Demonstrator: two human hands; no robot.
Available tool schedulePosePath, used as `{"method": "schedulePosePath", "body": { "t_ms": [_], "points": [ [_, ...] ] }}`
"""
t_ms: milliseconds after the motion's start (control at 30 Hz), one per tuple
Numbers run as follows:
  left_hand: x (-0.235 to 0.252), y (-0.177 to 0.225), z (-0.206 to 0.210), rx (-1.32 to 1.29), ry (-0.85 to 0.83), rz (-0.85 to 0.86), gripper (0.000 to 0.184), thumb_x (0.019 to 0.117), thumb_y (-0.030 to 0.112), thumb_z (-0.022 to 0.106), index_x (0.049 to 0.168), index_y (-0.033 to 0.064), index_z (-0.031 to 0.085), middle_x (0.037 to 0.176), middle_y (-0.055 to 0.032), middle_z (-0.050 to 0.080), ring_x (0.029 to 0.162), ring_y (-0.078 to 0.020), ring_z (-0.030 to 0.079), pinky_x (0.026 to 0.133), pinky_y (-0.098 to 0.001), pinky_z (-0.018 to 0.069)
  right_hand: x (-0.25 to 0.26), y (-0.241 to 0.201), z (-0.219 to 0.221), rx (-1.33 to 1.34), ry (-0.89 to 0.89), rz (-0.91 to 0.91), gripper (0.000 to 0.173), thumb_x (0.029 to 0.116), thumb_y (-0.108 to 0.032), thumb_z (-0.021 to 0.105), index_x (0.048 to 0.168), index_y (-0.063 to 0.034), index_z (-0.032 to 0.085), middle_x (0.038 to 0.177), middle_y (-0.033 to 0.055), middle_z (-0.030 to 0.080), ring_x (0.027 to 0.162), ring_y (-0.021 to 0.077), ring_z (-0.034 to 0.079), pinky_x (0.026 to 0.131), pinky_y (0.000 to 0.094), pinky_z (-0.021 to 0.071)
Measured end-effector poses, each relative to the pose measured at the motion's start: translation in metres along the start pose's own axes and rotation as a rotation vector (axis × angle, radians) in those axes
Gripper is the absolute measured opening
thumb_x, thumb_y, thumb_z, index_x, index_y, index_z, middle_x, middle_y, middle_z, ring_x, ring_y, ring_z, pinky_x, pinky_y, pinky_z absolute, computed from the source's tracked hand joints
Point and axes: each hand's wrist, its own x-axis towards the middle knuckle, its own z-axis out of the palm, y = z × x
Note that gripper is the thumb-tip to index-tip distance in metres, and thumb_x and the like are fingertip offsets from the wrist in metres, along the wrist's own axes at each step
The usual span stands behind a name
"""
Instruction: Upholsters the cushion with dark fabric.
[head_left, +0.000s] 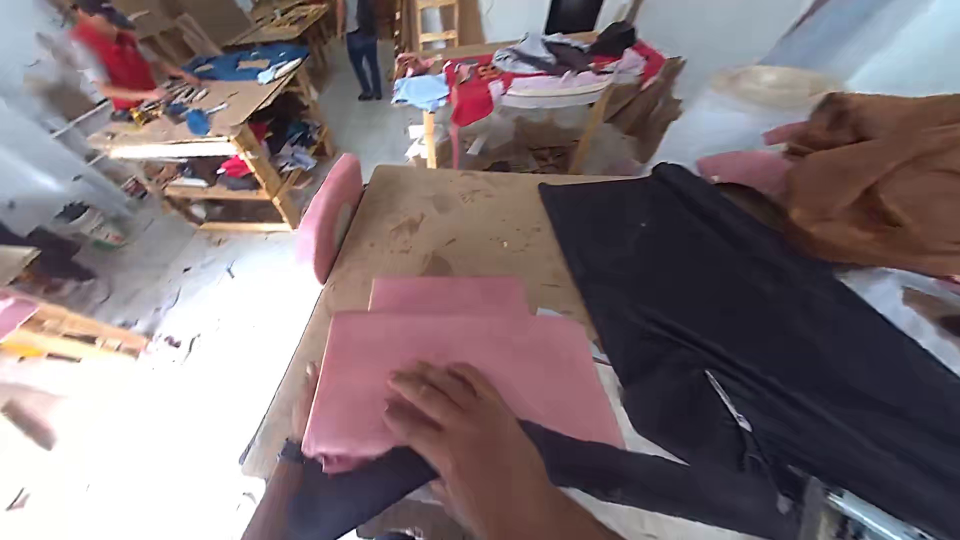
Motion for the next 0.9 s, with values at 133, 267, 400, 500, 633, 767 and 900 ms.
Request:
{"method": "schedulePosePath", "body": {
  "t_ms": [133,267,400,500,633,767,900],
  "points": [
    [-0.033,-0.011,-0.075,0.009,0.077,0.616,0.059,0.1103,0.048,0.025,0.137,0.0076,0.058,0.133,-0.0101,0.066,0.125,-0.0279,0.062,0.105,-0.0514,0.0522,-0.007,0.001,0.003,0.041,-0.017,-0.036,0.051,0.0806,-0.021,0.081,0.129,-0.0333,0.068,0.147,-0.0067,0.057,0.142,0.0195,0.048,0.114,0.0522,0.0415],
    [-0.14,0.063,-0.011,0.628,0.09,1.056,0.046,0.0906,0.055,0.072,0.124,0.0242,0.065,0.124,0.0022,0.066,0.119,-0.0179,0.062,0.102,-0.043,0.0531,-0.017,0.004,0.002,0.116,0.067,-0.158,0.018,0.0942,-0.023,0.07,0.111,-0.0245,0.076,0.133,-0.0083,0.066,0.135,0.0129,0.053,0.115,0.0428,0.0416],
    [-0.145,0.043,0.037,1.012,-0.049,1.022,0.057,0.0754,0.046,0.084,0.128,0.031,0.068,0.138,0.0056,0.061,0.136,-0.0208,0.051,0.111,-0.0532,0.0439,-0.046,-0.024,0.004,0.225,0.172,-0.149,0.013,0.1,-0.024,0.065,0.097,-0.0185,0.076,0.115,-0.0092,0.071,0.122,0.0076,0.06,0.11,0.0346,0.0477],
    [-0.121,0.039,0.011,0.852,-0.044,1.151,0.02,0.0888,0.021,0.072,0.108,0.0242,0.078,0.13,0.0032,0.069,0.14,-0.0269,0.051,0.12,-0.059,0.0365,-0.089,-0.022,0.004,0.188,0.337,0.093,0.014,0.1003,-0.03,0.066,0.095,-0.0216,0.076,0.125,-0.0097,0.07,0.133,0.0113,0.055,0.116,0.0422,0.0451],
    [-0.099,0.029,-0.025,0.539,-0.114,1.107,0.016,0.0941,0.013,0.062,0.102,0.0168,0.075,0.139,-0.0081,0.065,0.142,-0.0358,0.049,0.12,-0.0583,0.0395,-0.159,0.008,-0.005,0.125,0.604,0.502,0.044,0.0891,-0.044,0.077,0.124,-0.018,0.071,0.152,0.005,0.052,0.146,0.0273,0.043,0.115,0.0543,0.0435],
    [-0.082,0.005,-0.018,0.103,-0.273,0.996,0.013,0.0994,0.016,0.059,0.107,0.0134,0.07,0.15,-0.0179,0.055,0.145,-0.0437,0.042,0.12,-0.0608,0.0381,-0.179,0.026,0.041,0.608,0.734,0.749,0.104,0.0814,-0.059,0.079,0.161,-0.0135,0.029,0.159,0.0036,0.043,0.141,0.0174,0.048,0.11,0.0421,0.0508],
    [-0.101,0.023,0.004,-0.003,-0.239,0.982,0.015,0.1013,0.014,0.056,0.102,0.0115,0.071,0.144,-0.0171,0.06,0.146,-0.0461,0.04,0.122,-0.0609,0.0342,-0.158,0.012,0.049,0.679,0.828,0.782,0.074,0.0957,-0.043,0.067,0.153,-0.0049,0.039,0.131,0.0104,0.064,0.116,0.0182,0.065,0.1,0.0382,0.0566]
  ]
}}
